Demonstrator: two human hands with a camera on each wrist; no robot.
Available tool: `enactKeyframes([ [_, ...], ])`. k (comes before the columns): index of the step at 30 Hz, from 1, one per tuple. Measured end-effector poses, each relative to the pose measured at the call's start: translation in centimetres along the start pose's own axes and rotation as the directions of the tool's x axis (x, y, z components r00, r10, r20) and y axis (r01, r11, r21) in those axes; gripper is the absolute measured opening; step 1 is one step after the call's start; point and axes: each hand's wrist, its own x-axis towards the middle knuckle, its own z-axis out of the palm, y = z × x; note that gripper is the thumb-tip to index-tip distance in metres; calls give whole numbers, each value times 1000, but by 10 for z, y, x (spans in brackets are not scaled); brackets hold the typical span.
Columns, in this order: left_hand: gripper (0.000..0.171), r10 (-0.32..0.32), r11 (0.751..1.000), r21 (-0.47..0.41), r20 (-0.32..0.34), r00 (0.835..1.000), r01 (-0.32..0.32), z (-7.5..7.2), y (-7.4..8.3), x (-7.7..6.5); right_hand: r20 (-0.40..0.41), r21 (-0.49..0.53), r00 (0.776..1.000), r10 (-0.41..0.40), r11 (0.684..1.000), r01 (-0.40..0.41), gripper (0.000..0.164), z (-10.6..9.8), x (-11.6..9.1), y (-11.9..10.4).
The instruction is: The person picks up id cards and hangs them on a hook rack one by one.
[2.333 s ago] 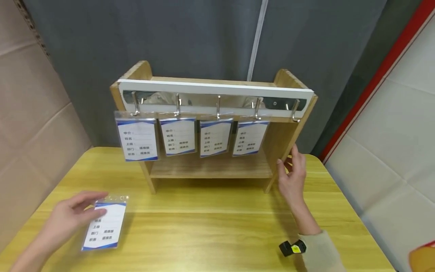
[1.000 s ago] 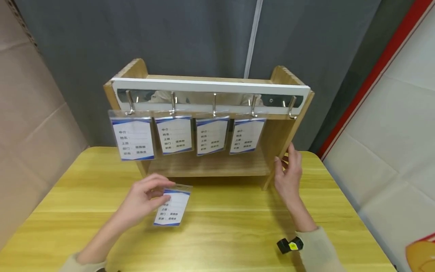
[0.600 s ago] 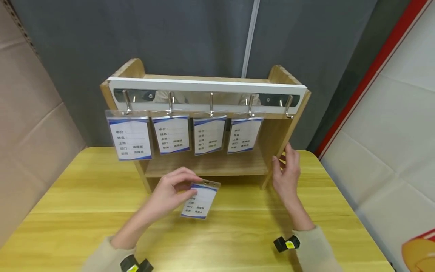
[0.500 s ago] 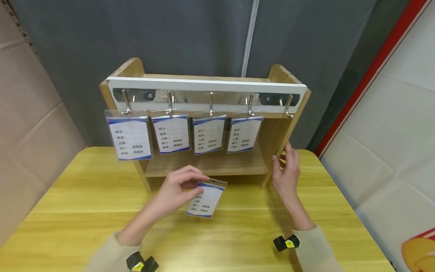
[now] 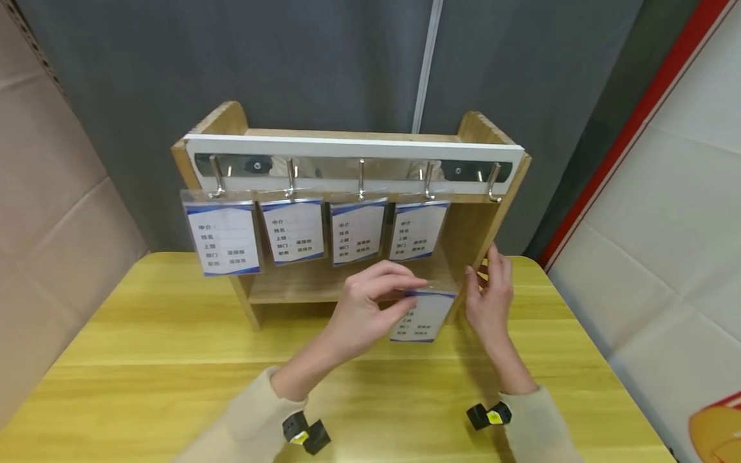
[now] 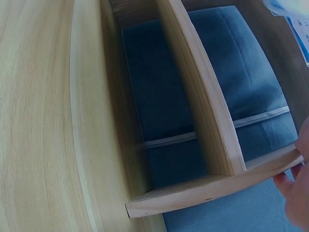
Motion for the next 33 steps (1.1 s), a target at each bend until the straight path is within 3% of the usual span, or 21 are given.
enactKeyframes([
  [13,22,134,988,75,12,991,-134,33,12,50,-23,-87,1000,-11,996,9,54,-1,-1,4],
  [17,22,150,986,81,-15,989,-148,39,14,59,-4,-89,1000,-30,996,29,60,-1,0,5],
  [23,22,165,982,106,-55,985,-158,44,17,70,-15,12,999,46,999,-45,51,-1,0,2],
  [29,22,174,978,132,-105,979,-159,46,15,84,-51,28,998,-36,999,37,38,1,0,5],
  [33,23,152,986,94,-133,979,-140,50,17,96,-64,6,997,-34,999,35,25,1,0,5],
])
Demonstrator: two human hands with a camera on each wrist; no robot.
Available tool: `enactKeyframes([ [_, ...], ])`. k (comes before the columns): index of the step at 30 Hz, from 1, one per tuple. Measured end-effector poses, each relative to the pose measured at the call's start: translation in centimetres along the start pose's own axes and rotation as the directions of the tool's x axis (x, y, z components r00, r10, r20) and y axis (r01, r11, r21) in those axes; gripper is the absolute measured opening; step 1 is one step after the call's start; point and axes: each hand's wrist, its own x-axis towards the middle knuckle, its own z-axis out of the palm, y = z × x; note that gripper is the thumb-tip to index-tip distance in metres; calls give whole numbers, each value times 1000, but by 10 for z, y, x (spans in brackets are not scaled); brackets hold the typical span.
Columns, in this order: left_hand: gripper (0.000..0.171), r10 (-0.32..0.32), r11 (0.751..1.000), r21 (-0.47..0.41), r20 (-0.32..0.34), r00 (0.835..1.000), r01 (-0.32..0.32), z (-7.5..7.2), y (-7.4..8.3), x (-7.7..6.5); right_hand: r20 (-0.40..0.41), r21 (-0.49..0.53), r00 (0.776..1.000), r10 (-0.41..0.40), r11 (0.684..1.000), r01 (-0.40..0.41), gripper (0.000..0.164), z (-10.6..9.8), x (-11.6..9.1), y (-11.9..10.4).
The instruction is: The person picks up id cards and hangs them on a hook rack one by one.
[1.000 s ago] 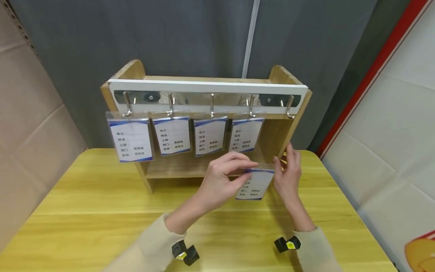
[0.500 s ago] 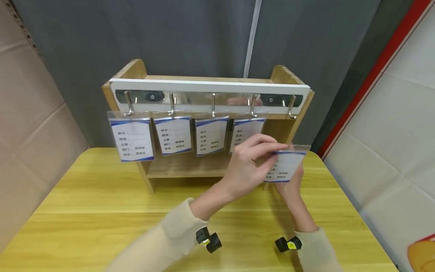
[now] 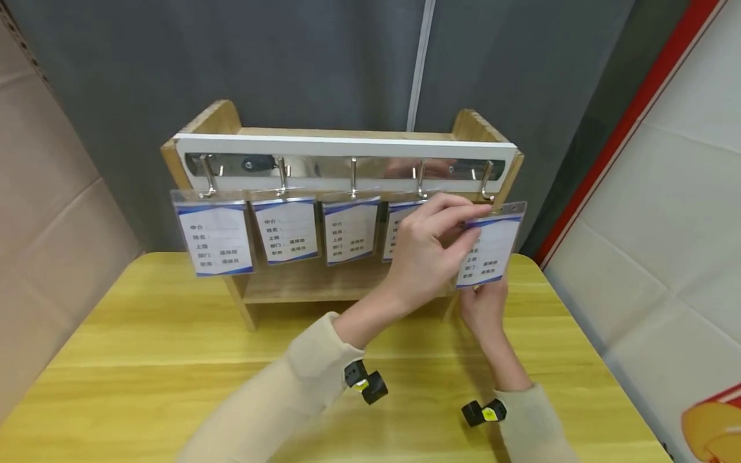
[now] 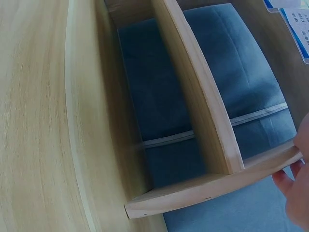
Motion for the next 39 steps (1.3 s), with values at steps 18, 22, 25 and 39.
enactKeyframes([
  [18,17,-145,980,130,-65,987,152,5,11,15,-1,-36,998,55,998,-55,14,1,1,-3],
  [22,18,-169,962,208,-46,985,175,5,12,16,1,-30,998,62,998,-62,24,2,1,-3],
  [25,18,-152,947,282,-41,988,157,6,10,17,13,-7,997,71,997,-71,25,2,2,-3],
  [39,25,-108,884,462,42,993,76,6,7,18,54,22,997,53,998,-55,55,1,-1,-3],
])
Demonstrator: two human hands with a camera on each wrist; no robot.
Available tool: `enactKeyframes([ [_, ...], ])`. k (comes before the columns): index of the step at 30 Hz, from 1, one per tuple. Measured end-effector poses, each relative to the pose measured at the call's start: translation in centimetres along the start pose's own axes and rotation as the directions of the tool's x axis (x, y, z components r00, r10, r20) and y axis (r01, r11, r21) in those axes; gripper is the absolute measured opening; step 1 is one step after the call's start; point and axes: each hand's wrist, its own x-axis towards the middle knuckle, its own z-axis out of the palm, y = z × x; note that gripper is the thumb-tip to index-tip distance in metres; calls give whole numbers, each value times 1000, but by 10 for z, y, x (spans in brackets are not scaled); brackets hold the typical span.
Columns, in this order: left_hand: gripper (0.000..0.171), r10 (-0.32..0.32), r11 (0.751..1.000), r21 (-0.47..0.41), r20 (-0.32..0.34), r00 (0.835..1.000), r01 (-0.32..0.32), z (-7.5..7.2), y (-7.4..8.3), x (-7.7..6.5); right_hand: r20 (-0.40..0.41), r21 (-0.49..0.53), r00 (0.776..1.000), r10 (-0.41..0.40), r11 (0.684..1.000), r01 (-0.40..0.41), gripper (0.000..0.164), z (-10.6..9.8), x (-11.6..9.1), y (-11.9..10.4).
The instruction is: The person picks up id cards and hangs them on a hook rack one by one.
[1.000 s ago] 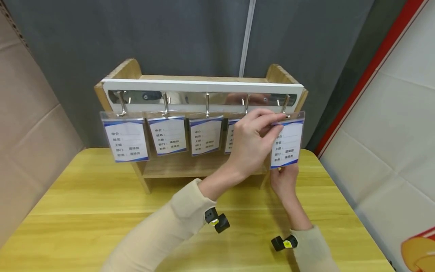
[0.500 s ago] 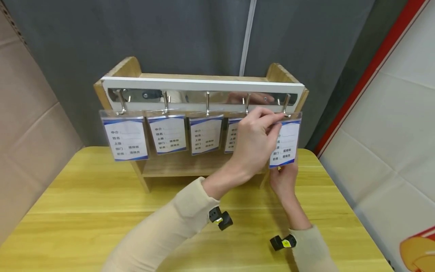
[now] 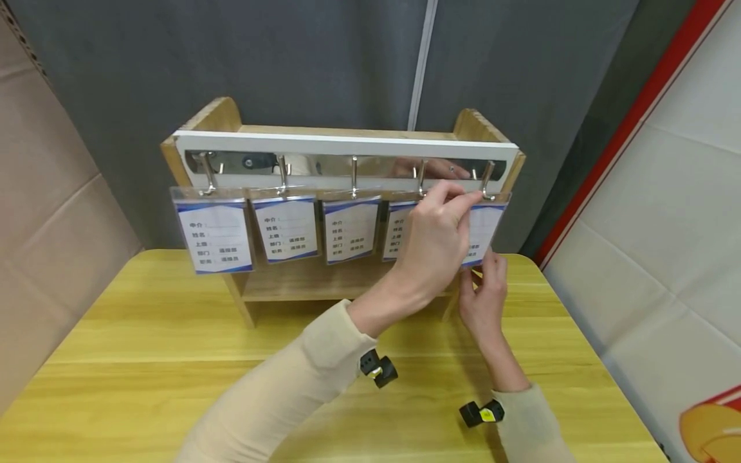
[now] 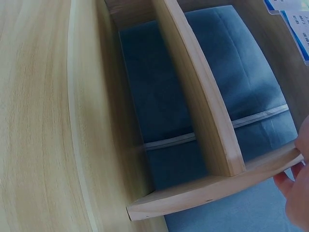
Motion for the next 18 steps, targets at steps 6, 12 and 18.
enactKeyframes([
  [6,26,18,1000,16,2,1000,-18,2,-3,-1,2,-18,1000,-5,1000,5,61,1,1,0],
  [12,26,34,999,5,-7,999,-34,4,-5,-3,3,-19,1000,-8,1000,9,60,0,2,0],
  [18,24,80,997,19,-30,996,-79,5,-4,-9,0,-26,1000,-5,1000,5,59,0,2,0],
])
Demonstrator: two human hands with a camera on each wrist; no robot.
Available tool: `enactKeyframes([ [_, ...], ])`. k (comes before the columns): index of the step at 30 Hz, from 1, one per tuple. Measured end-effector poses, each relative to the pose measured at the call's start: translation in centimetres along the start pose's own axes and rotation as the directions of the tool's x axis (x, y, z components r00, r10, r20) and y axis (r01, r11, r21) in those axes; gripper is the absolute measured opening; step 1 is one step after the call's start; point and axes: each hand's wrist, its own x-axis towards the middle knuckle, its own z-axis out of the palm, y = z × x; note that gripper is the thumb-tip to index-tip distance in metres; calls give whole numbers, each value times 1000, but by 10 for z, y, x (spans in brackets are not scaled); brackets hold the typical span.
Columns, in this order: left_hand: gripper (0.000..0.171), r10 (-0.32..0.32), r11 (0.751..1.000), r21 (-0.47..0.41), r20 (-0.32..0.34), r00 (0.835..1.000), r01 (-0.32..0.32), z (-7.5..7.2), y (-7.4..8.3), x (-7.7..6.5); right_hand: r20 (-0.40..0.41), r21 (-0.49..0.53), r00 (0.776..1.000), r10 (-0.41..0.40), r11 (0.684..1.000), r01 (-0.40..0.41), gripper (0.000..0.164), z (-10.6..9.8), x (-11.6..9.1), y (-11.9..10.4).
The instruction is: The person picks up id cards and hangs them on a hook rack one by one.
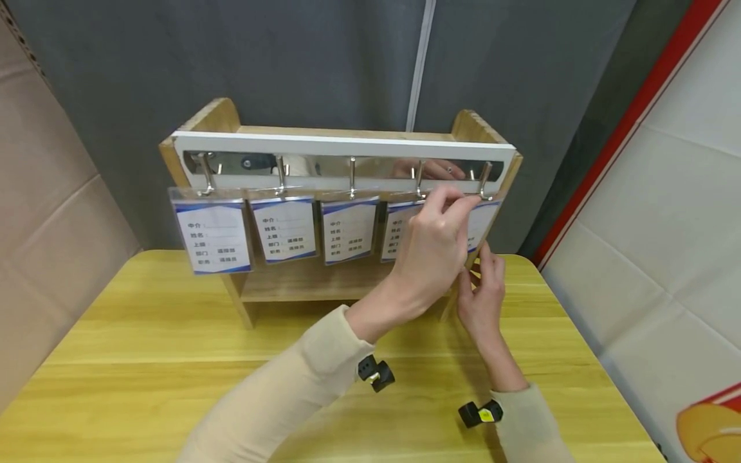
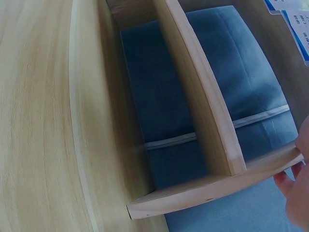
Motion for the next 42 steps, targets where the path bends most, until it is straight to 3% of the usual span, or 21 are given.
enactKeyframes([
  [7,26,85,996,32,-64,994,-83,-8,-1,-10,7,10,999,-44,999,44,59,0,1,2],
  [12,27,133,990,66,-71,989,-128,-19,-1,-21,22,20,997,-70,997,69,60,-3,2,4],
  [20,20,187,979,94,-32,982,-183,-44,-3,-45,25,47,996,-90,995,88,61,-5,3,7],
  [24,21,198,974,100,37,979,-201,-56,-9,-60,40,42,994,-99,994,97,63,-9,6,10],
  [31,32,146,978,125,168,975,-168,-82,-36,-104,56,45,996,-70,997,67,63,-10,6,16],
  [36,40,69,974,198,191,979,-107,-105,-60,-140,47,55,997,-67,996,65,64,-14,3,17],
  [42,46,-9,958,284,190,982,-46,-131,-80,-166,59,30,996,-72,997,70,64,-18,4,17],
])
